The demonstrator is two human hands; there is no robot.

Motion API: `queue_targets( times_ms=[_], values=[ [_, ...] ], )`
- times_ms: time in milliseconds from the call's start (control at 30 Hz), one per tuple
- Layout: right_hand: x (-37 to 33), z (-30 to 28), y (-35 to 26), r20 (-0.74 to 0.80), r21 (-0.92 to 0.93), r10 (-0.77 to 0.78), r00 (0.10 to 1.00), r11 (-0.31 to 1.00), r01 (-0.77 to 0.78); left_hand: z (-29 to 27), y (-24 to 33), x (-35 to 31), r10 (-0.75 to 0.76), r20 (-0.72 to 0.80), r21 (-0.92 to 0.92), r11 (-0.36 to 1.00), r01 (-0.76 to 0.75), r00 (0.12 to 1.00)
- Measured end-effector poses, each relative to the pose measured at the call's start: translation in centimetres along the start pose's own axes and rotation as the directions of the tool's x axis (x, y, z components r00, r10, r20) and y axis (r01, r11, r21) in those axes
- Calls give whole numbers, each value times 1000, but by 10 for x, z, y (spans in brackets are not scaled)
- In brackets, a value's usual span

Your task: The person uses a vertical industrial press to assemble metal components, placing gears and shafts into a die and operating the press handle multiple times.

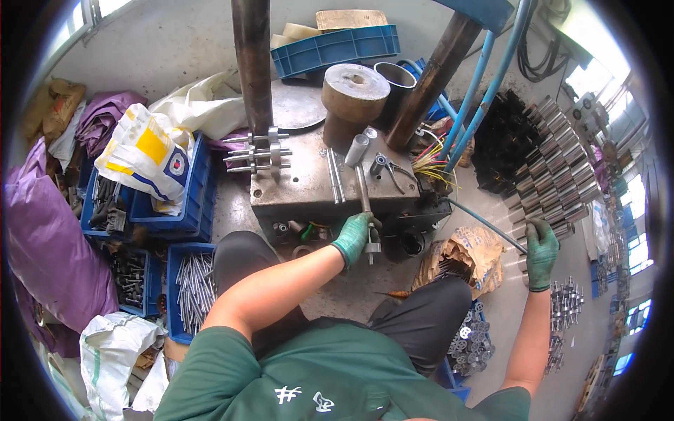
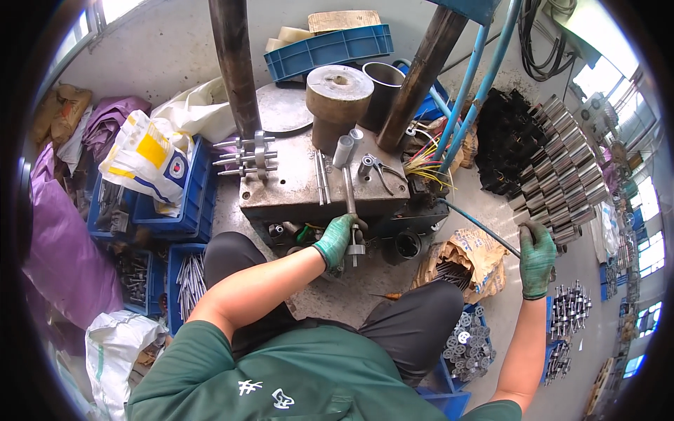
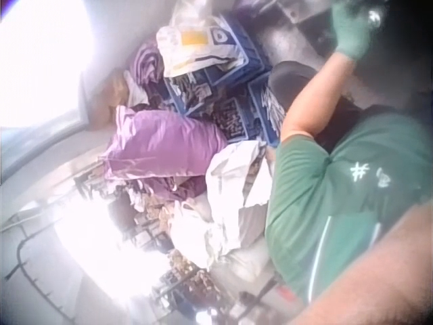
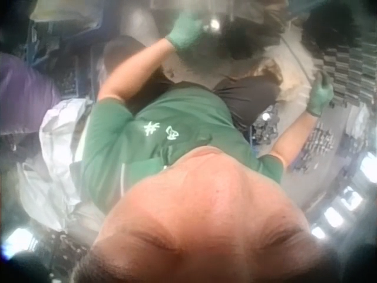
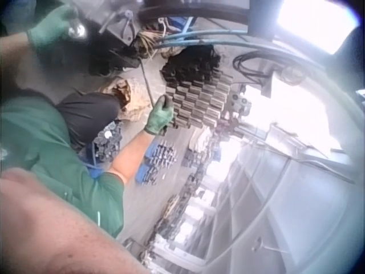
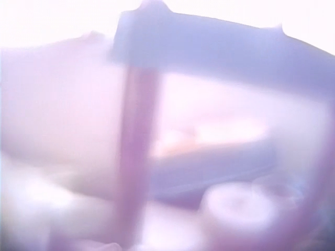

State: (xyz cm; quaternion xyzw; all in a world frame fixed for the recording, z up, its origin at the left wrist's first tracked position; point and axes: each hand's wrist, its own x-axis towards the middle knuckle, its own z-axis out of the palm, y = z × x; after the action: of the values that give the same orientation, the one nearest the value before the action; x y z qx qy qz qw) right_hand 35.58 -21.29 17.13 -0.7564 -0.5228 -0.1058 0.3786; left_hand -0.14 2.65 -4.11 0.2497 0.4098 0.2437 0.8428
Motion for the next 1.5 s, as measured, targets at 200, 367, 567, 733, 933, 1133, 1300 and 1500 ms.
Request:
queue_targets(
  times_ms=[200,367,567,733,933,1133,1300,1500],
  values=[
    [0,2,-1,14,-69,-13,1000,997,14,-2,3,1,-55,59,123,991,47,997],
    [-2,7,-10,47,-82,5,999,997,-1,-17,-18,-33,15,99,378,924,-51,995],
    [-8,10,-33,90,-51,44,995,998,-40,-38,29,-110,593,543,807,-173,-565,594],
    [-8,16,-42,93,-36,51,994,998,-47,-90,77,-82,701,-47,207,704,-679,712],
    [-5,14,5,79,17,67,995,998,-68,-179,139,-68,446,-519,-164,785,-597,729],
    [-7,14,-8,142,99,142,980,983,-157,-211,131,-63,372,-544,-226,798,-558,752],
    [-17,18,-72,93,-339,-311,946,883,323,-187,113,-72,496,-734,53,722,-689,463],
    [-19,91,-167,156,-146,-617,771,758,636,-100,102,-114,691,46,693,498,-521,722]
  ],
)
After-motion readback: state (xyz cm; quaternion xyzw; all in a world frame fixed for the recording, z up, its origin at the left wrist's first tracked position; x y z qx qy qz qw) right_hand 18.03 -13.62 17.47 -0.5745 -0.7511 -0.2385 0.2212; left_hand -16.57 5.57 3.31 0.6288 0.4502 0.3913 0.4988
